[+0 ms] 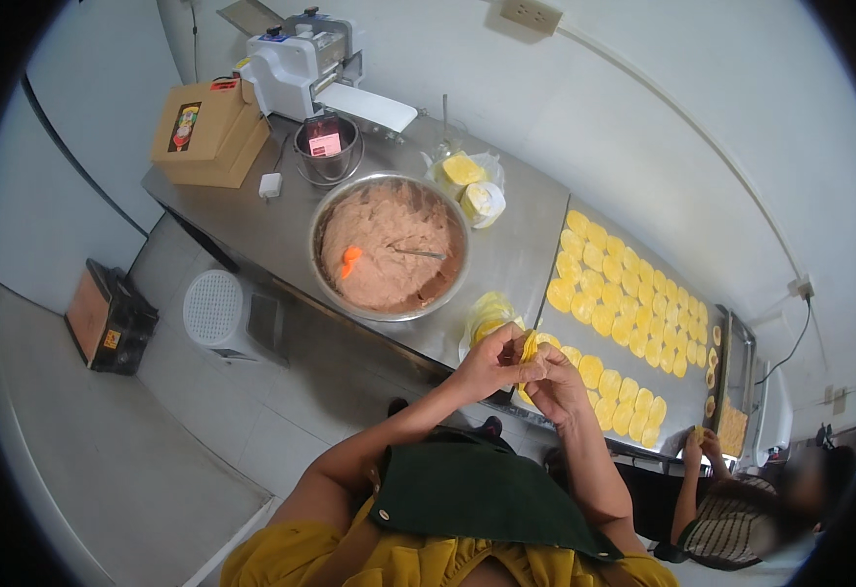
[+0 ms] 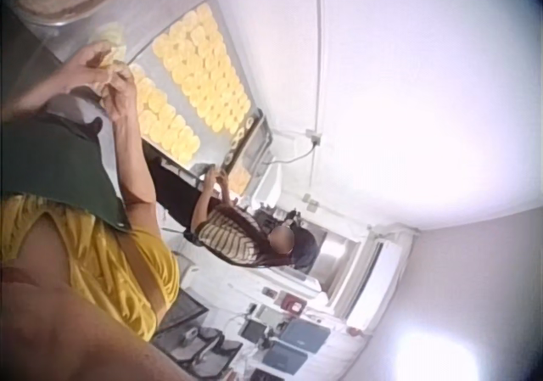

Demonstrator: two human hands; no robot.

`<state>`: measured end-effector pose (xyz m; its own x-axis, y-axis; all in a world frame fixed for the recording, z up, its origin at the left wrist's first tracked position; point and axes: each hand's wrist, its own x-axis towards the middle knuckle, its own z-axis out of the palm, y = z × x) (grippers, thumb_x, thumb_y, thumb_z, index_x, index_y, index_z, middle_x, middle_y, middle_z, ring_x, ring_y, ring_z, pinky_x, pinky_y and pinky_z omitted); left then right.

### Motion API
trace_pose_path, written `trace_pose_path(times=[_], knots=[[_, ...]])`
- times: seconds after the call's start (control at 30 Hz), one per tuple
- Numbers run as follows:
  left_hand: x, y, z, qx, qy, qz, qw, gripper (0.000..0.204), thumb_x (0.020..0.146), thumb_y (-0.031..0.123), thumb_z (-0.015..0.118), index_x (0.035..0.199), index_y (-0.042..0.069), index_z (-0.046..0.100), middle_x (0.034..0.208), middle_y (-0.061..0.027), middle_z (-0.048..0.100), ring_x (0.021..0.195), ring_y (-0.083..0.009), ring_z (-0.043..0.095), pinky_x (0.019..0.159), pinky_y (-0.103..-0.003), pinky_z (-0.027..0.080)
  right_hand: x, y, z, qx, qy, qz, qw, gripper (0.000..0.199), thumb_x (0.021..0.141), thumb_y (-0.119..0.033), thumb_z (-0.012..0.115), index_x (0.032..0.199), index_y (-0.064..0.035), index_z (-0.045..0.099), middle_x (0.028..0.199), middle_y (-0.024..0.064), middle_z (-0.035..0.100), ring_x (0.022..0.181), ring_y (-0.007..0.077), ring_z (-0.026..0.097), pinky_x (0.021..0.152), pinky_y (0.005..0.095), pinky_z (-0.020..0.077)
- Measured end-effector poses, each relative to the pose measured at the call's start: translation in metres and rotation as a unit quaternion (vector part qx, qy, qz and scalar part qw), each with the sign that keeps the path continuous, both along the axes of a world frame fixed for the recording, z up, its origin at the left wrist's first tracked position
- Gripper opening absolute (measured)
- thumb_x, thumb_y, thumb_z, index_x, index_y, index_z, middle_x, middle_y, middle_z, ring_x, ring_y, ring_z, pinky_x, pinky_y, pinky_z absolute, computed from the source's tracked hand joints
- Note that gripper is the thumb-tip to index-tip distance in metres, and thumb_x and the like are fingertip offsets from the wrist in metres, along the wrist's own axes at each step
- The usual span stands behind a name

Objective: The person places filling onto yellow circular wrappers and folds them into dumplings. They repeatedly pick up wrappers, add filling, and fold the edges, arranging the finished items on a metal table.

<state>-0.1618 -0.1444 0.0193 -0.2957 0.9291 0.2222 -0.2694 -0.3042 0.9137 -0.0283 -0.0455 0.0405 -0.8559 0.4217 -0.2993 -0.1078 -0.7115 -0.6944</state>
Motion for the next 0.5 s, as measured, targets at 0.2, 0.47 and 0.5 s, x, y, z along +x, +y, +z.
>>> trace_pose_path(times=[0.2, 0.47, 0.5], knots=[[-0.013, -0.006, 0.005, -0.001, -0.042, -0.02, 0.999, 0.024, 0.084, 0.014, 0.072, 0.093, 0.007, 0.051, 0.079, 0.0045, 0.051, 0.071, -0.0026, 0.05, 0.062, -0.02, 0.043, -0.011, -0.006, 0.007, -0.009, 0.026, 0.013, 1.0, 0.01, 0.084, -0.01, 0.067, 0.091, -0.0039, 0.062, 0.089, 0.0055, 0.062, 0.083, 0.0164, 0.06, 0.074, 0.028, 0.0492], [-0.016, 0.013, 0.005, -0.009, -0.102, -0.008, 0.995, 0.017, 0.089, 0.01, 0.063, 0.1, 0.006, 0.052, 0.085, 0.0024, 0.054, 0.075, -0.0026, 0.052, 0.064, -0.019, 0.043, -0.012, 0.003, 0.013, -0.01, -0.005, -0.029, 1.0, 0.009, 0.092, -0.015, 0.059, 0.094, -0.0065, 0.059, 0.093, 0.0025, 0.061, 0.087, 0.014, 0.059, 0.081, 0.0289, 0.0476], [-0.013, 0.019, 0.002, -0.009, -0.093, -0.018, 0.995, 0.018, 0.088, 0.008, 0.063, 0.102, 0.006, 0.052, 0.088, 0.0019, 0.055, 0.079, -0.0038, 0.053, 0.067, -0.02, 0.044, -0.009, 0.004, 0.015, -0.001, -0.004, -0.052, 0.999, 0.009, 0.092, -0.016, 0.059, 0.095, -0.0072, 0.059, 0.093, 0.0018, 0.061, 0.087, 0.0134, 0.058, 0.081, 0.0286, 0.0468]])
